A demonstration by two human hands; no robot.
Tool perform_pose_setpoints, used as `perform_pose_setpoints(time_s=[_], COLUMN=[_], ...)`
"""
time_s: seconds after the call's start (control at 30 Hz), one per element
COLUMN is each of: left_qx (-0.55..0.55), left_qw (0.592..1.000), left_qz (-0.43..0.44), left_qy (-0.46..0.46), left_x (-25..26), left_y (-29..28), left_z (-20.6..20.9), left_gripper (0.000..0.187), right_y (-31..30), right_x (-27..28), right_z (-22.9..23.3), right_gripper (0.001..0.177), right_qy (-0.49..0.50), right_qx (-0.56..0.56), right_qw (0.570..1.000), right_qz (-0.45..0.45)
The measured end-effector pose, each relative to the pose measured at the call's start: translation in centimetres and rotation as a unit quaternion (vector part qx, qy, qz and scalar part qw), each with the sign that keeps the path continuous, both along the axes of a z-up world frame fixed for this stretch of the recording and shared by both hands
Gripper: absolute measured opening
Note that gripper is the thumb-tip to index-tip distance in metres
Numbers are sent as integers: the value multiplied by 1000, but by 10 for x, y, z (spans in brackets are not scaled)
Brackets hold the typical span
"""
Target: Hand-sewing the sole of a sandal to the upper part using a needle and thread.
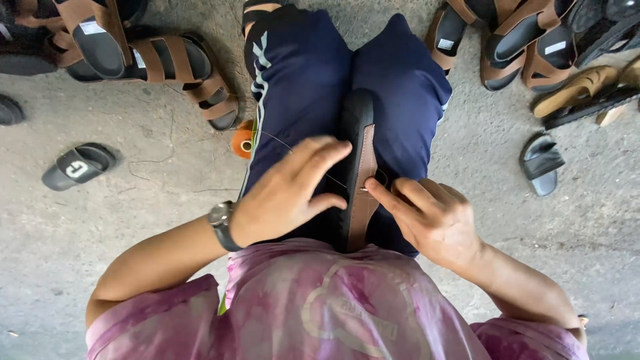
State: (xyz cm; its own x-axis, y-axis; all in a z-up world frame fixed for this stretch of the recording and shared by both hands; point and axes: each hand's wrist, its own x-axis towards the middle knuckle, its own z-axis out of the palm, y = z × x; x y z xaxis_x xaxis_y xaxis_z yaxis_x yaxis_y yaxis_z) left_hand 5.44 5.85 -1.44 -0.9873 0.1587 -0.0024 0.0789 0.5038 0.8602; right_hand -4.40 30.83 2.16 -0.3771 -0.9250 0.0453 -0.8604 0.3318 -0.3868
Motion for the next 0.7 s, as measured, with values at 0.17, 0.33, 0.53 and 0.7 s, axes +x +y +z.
perform_pose_setpoints(time_s=[0.17,0.33,0.53,0.7], left_qx=[20,40,68,67], left_qw=[1000,997,989,987], left_qz=[0,31,90,134], left_qy=[13,55,96,55], left_x=[7,1,-4,21], left_y=[11,15,18,22], left_z=[-12,-21,-26,2], left_gripper=[67,71,70,30], right_y=[-4,-1,-5,-9], right_x=[4,14,28,21], right_z=[12,3,-51,-26], right_gripper=[51,45,22,21], right_qy=[90,144,41,-44], right_qx=[56,79,-26,-35], right_qw=[994,986,998,997], right_qz=[6,14,-37,-62])
